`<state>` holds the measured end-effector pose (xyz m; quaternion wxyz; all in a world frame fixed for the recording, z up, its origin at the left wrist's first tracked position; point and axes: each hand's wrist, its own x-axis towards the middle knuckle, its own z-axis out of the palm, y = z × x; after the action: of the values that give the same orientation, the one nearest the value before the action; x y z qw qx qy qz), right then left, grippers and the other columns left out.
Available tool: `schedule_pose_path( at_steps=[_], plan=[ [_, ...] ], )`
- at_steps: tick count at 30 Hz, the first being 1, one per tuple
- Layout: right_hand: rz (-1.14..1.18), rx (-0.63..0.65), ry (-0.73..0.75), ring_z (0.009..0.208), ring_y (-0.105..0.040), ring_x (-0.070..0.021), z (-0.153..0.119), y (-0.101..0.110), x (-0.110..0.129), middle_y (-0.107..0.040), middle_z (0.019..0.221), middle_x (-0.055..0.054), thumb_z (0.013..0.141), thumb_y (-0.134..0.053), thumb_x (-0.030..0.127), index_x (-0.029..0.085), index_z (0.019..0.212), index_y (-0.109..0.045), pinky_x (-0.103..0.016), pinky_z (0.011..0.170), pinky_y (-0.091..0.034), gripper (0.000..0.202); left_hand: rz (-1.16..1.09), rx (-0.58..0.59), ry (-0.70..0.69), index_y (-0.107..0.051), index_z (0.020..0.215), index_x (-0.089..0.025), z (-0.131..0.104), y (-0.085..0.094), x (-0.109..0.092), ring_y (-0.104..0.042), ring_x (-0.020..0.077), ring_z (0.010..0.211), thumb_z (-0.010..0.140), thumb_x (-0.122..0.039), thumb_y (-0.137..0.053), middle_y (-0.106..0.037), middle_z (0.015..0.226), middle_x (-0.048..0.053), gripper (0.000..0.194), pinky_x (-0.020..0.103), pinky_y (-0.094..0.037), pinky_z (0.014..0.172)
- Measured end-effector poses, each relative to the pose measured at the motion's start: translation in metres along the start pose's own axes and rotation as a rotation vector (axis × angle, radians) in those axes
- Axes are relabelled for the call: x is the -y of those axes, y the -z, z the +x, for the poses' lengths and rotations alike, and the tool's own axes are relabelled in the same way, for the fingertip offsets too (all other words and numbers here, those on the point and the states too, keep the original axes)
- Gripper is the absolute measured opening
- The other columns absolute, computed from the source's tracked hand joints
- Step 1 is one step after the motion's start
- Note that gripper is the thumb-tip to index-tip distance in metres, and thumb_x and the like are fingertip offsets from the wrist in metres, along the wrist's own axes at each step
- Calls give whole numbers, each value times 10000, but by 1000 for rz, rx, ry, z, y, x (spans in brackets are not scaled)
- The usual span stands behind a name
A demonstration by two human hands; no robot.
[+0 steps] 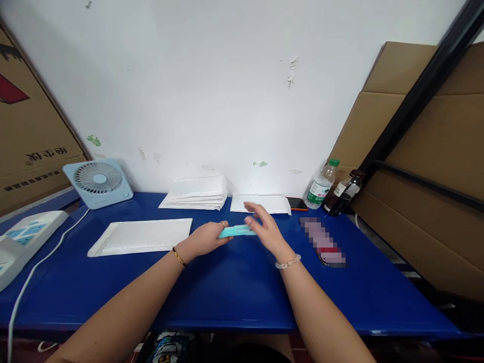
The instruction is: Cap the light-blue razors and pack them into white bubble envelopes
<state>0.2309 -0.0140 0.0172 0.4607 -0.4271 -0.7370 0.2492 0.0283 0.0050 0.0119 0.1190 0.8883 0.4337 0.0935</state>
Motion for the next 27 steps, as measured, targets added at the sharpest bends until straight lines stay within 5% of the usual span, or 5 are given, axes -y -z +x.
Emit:
schedule_pose_path(
  at_steps=[7,15,19,23,27],
  plan=[
    [673,-57,-42,1274,-416,-259,1,-26,6,-486,1354,-62,812,-484,622,296,1315,-450,-438,1050,-342,600,-544,-43,8,-517,783,-179,2,-1,-13,-519,140,596,813,-445,-530,-531,643,-6,269,250,-374,579],
    [927,320,-220,1153,-529,-267,-7,-33,19,-669,1035,-87,806,-631,390,181,753,-669,-428,973,-414,219,-1242,432,24,-489,707,-171,-2,-1,-40,-406,64,457,687,-404,-676,-438,532,-56,299,217,-335,476],
    [1212,57,-326,763,-634,-172,2,-23,5,-603,611,15,838,-595,397,204,650,-571,-346,767,-507,271,-734,294,-103,-593,1052,-201,-9,29,3,-585,241,980,599,-481,-737,-642,1024,68,551,333,-451,830],
    [1411,-80,-436,410,-418,-61,10,-8,-10,-409,459,99,827,-629,298,219,758,-563,-220,543,-463,124,-133,78,379,-566,1188,-216,-25,58,82,-440,344,1220,448,-399,-778,-570,1248,105,790,391,-355,988],
    [1468,-112,-488,385,-372,-58,13,-5,-15,-355,441,107,810,-640,249,209,743,-549,-210,507,-444,120,-81,210,615,-643,979,-226,-38,65,132,-567,343,1029,393,-372,-766,-650,1095,89,617,374,-437,832]
  ],
)
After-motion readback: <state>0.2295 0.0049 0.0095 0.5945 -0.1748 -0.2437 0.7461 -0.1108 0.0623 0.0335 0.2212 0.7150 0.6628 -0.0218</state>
